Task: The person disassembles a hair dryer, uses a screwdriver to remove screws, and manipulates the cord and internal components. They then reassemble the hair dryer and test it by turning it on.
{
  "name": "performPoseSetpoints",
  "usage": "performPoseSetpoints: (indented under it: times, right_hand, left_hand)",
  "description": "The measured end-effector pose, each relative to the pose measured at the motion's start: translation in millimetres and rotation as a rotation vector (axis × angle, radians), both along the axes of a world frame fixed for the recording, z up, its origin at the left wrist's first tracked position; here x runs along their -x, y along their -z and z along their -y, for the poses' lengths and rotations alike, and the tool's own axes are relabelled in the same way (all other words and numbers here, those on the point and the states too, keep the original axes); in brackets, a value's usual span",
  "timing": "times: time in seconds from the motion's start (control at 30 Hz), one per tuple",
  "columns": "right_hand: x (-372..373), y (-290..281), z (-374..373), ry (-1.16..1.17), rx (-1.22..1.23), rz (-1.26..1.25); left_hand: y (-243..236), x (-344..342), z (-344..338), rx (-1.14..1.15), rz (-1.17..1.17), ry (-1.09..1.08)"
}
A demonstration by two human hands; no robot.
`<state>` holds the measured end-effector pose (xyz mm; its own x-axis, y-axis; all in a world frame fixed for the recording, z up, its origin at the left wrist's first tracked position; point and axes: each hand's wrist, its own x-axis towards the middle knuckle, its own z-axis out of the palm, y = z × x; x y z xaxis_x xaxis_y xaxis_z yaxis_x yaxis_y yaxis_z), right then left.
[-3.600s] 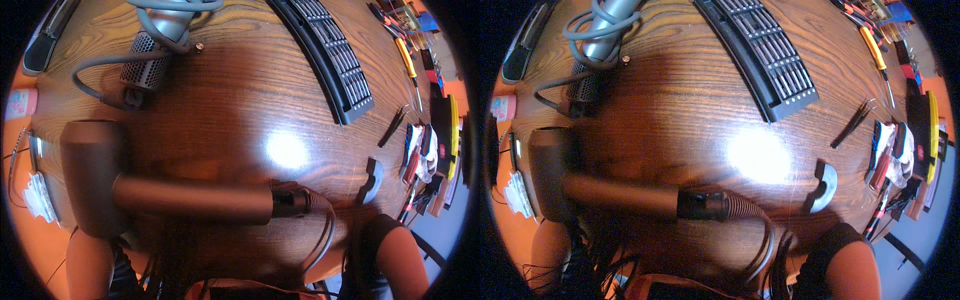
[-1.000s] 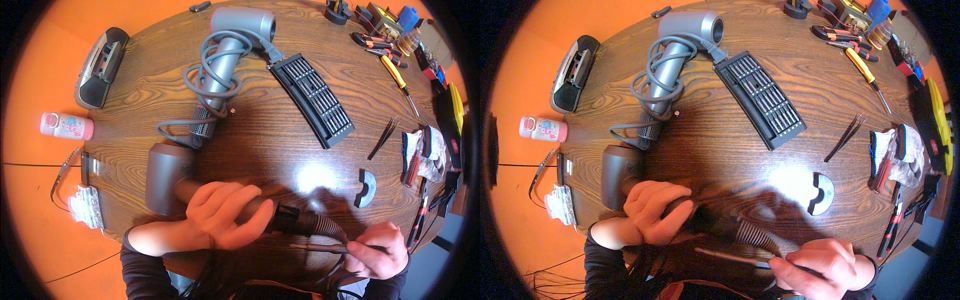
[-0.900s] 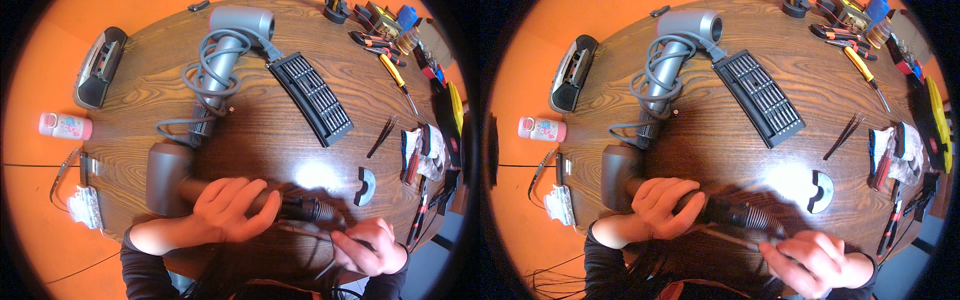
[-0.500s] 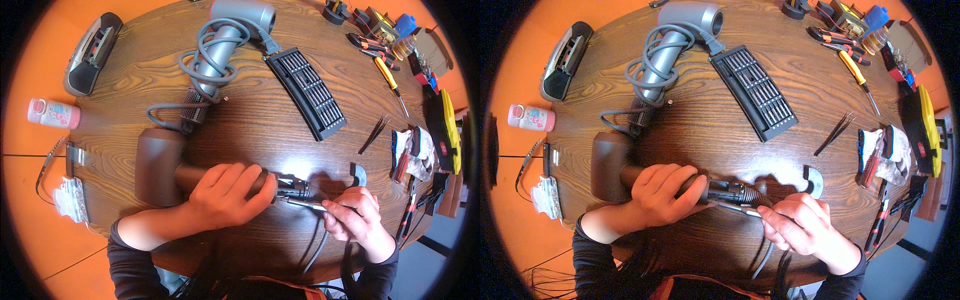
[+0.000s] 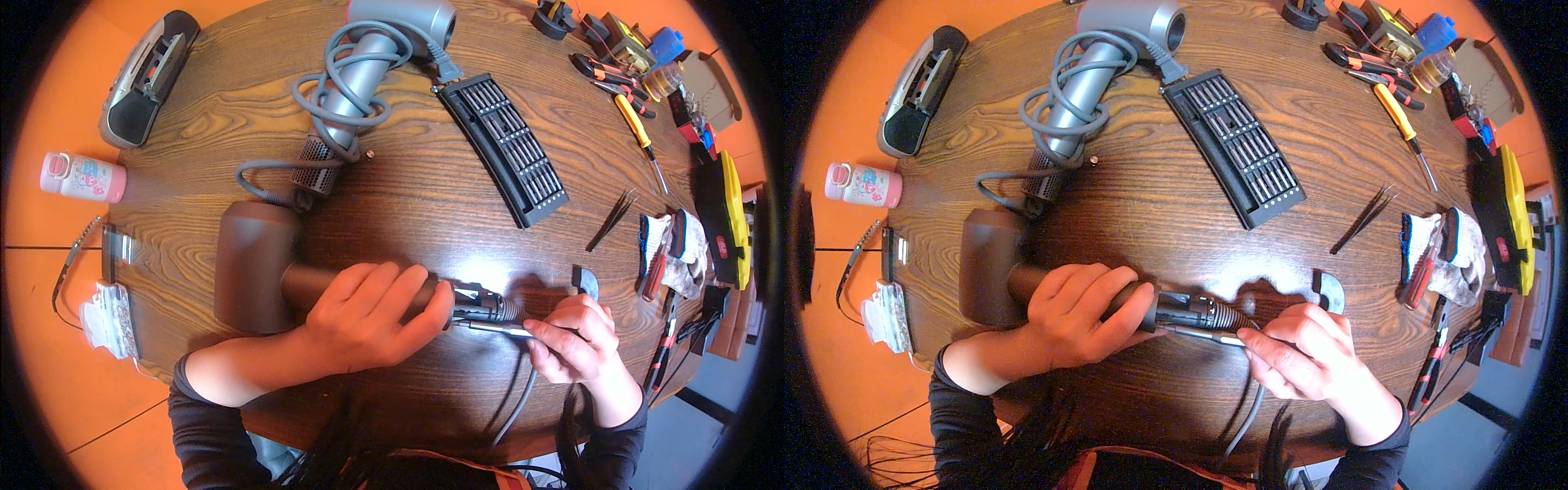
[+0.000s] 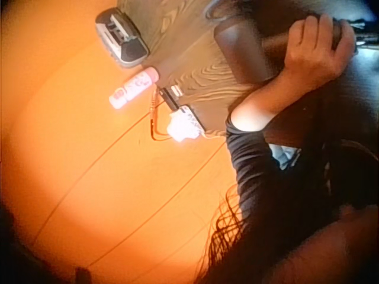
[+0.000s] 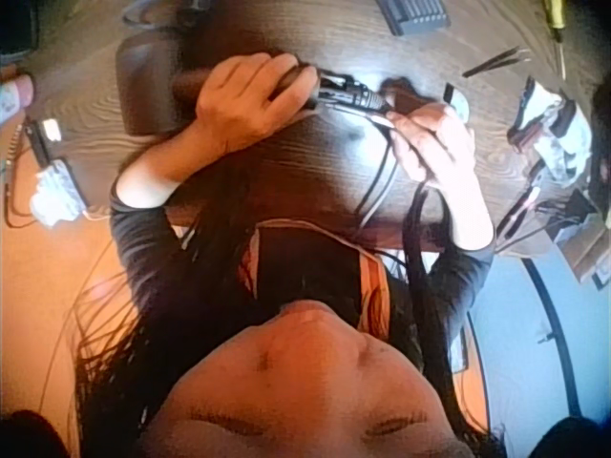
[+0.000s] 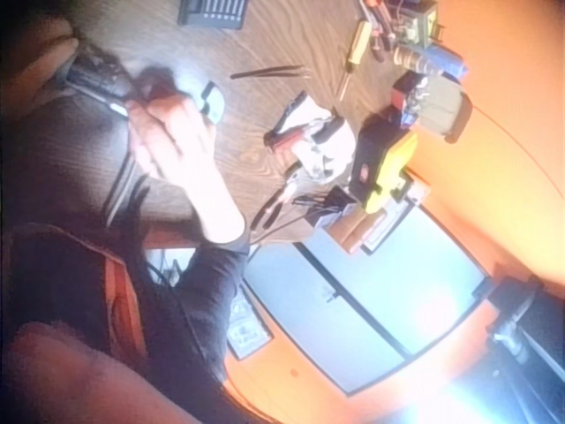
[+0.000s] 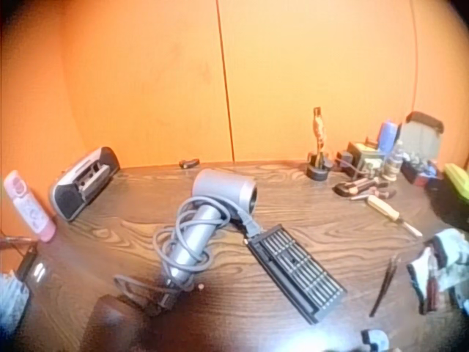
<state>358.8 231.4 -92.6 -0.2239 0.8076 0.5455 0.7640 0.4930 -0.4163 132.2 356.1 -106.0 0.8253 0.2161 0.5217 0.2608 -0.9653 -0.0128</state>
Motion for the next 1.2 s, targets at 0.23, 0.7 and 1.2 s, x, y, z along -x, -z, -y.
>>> performPoseSetpoints:
  times: [0.23, 0.7, 1.2]
  right_hand:
    - [-1.6, 3.5, -0.8, -0.013, 0.010, -0.049]
    - [0.6, -1.0, 1.1, -0.087, -0.041, 0.183]
    - [2.8, -4.9, 0.2, 0.003, 0.393, -0.243]
  left_hand:
    - [-1.0, 0.1, -0.3, 0.013, -0.010, -0.006]
    - [-2.4, 0.3, 0.1, 0.051, -0.007, 0.003]
    - [-2.4, 0.4, 2.2, 0.054, -0.005, 0.008]
